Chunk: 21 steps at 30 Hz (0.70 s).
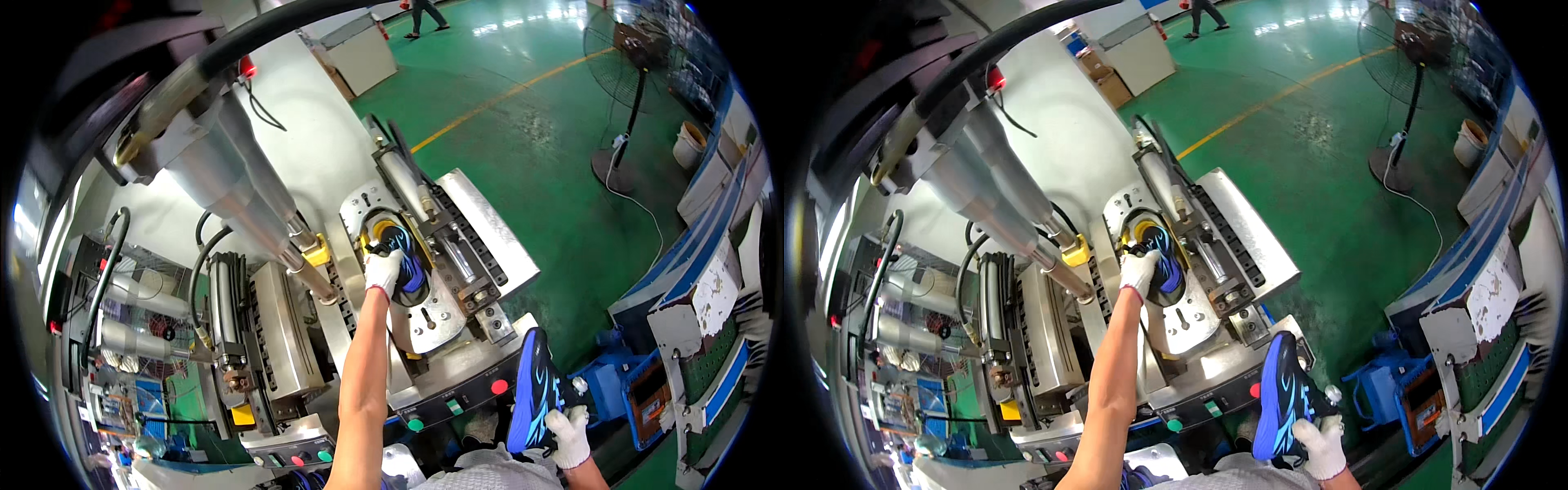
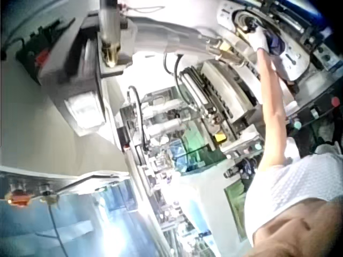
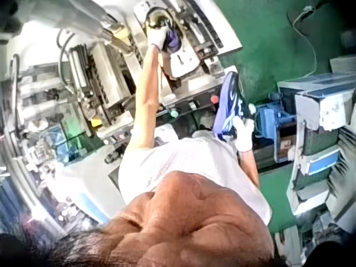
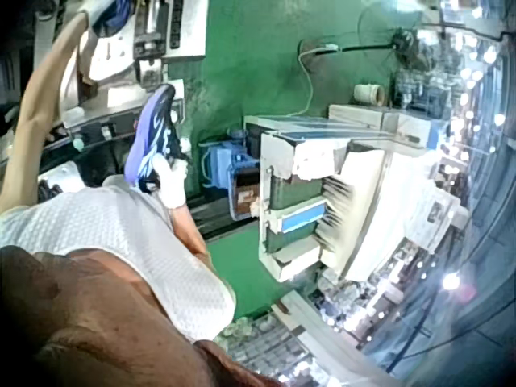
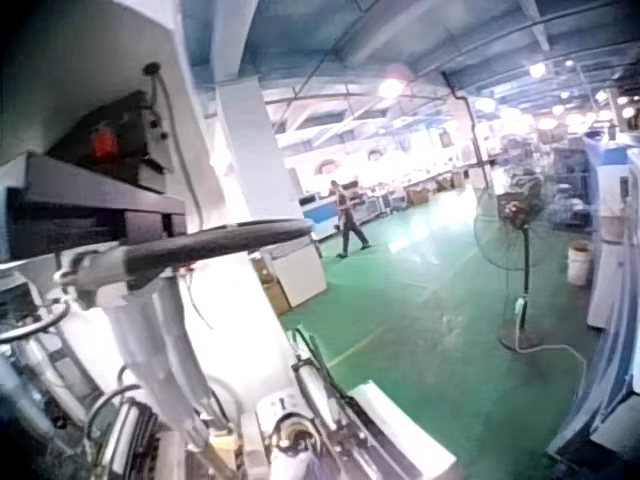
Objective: The person places shoes into an industrial pressing machine, operates the machine controls by pressing buttons, removes the shoes, and wipes them using a cloth and liquid from a small bottle.
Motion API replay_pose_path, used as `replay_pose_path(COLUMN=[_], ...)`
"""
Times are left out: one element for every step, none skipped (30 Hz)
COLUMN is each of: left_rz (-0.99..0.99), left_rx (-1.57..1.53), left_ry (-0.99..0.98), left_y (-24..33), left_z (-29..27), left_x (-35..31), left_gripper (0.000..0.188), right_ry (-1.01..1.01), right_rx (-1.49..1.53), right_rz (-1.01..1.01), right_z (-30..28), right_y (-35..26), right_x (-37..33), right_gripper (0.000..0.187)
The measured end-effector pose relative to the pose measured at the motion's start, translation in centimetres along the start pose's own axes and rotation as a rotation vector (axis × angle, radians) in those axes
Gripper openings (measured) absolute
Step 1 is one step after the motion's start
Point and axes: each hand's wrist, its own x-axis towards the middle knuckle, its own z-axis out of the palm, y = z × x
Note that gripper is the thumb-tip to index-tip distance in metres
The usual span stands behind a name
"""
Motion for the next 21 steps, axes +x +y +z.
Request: replay_pose_path(left_rz=[0.087, 0.119, 0.142, 0.198, 0.298, 0.226, 0.384, 0.356, 0.416, 0.234, 0.149, 0.221, 0.282, 0.107, 0.104, -0.125, -0.211, -0.291, -0.518, -0.724, -0.638], left_rx=[-0.216, -0.115, -0.104, -0.056, -0.172, -0.237, -0.504, -0.567, -0.467, -0.293, -0.298, -0.426, -0.229, -0.083, -0.092, -0.099, -0.064, -0.03, 0.061, 0.151, 0.151], left_ry=[-0.006, 0.053, 0.092, -0.018, 0.067, 0.041, -0.022, -0.101, -0.004, -0.061, -0.139, -0.187, -0.196, -0.199, -0.223, -0.278, -0.189, -0.108, -0.105, -0.098, 0.031], left_y=[-0.6, -1.9, -0.9, 0.1, 0.6, -0.1, -3.4, -5.6, -7.2, -11.1, -9.4, -13.6, -16.6, -17.7, -21.6, -25.0, -26.4, -26.5, -27.0, -27.8, -31.2], left_z=[-2.1, -4.2, -5.0, -7.0, -7.8, -9.9, -11.6, -13.8, -15.9, -17.9, -19.5, -19.9, -19.7, -19.5, -18.0, -16.8, -16.8, -17.0, -16.6, -15.8, -13.8], left_x=[-0.9, -1.5, -4.5, -7.9, -12.0, -15.6, -18.1, -21.2, -25.2, -27.9, -31.4, -34.2, -36.0, -38.4, -40.1, -42.0, -45.2, -48.2, -49.6, -50.2, -51.3], left_gripper=[0.059, 0.062, 0.053, 0.056, 0.062, 0.06, 0.054, 0.051, 0.052, 0.056, 0.059, 0.064, 0.067, 0.059, 0.058, 0.066, 0.069, 0.072, 0.074, 0.075, 0.078], right_ry=[-0.018, -0.027, -0.007, 0.04, 0.092, 0.026, -0.058, -0.245, -0.241, -0.358, -0.36, -0.375, -0.277, -0.166, -0.01, 0.131, 0.09, 0.107, -0.009, -0.106, -0.006], right_rx=[-0.142, -0.276, -0.388, -0.447, -0.509, -0.386, -0.252, 0.291, 0.077, 0.082, 0.075, -0.184, -0.509, -0.836, -0.951, -1.06, -1.048, -1.061, -1.065, -1.061, -1.072], right_rz=[-0.112, -0.237, -0.335, -0.418, -0.496, -0.493, -0.486, -0.083, -0.069, -0.095, -0.086, -0.182, -0.216, -0.233, -0.382, -0.533, -0.451, -0.514, -0.439, -0.375, -0.443], right_z=[0.4, 1.1, 1.5, 2.2, 2.9, 4.7, 6.9, 10.1, 12.3, 15.5, 18.1, 21.1, 23.1, 25.1, 25.7, 26.1, 29.1, 30.3, 30.3, 30.1, 30.6], right_y=[-0.6, -1.3, -2.3, -3.3, -4.3, -6.3, -8.4, -13.3, -14.1, -13.6, -14.9, -16.6, -17.2, -16.0, -11.8, -8.5, -8.4, -8.0, -7.7, -8.2, -8.4], right_x=[0.7, 1.6, 2.8, 4.5, 6.2, 8.0, 9.7, 12.1, 15.6, 20.3, 23.3, 26.0, 29.5, 33.2, 37.7, 41.0, 39.6, 38.3, 38.9, 39.9, 39.7], right_gripper=[0.028, 0.028, 0.028, 0.028, 0.028, 0.032, 0.037, 0.043, 0.051, 0.052, 0.052, 0.05, 0.048, 0.046, 0.045, 0.044, 0.042, 0.043, 0.043, 0.044, 0.044])
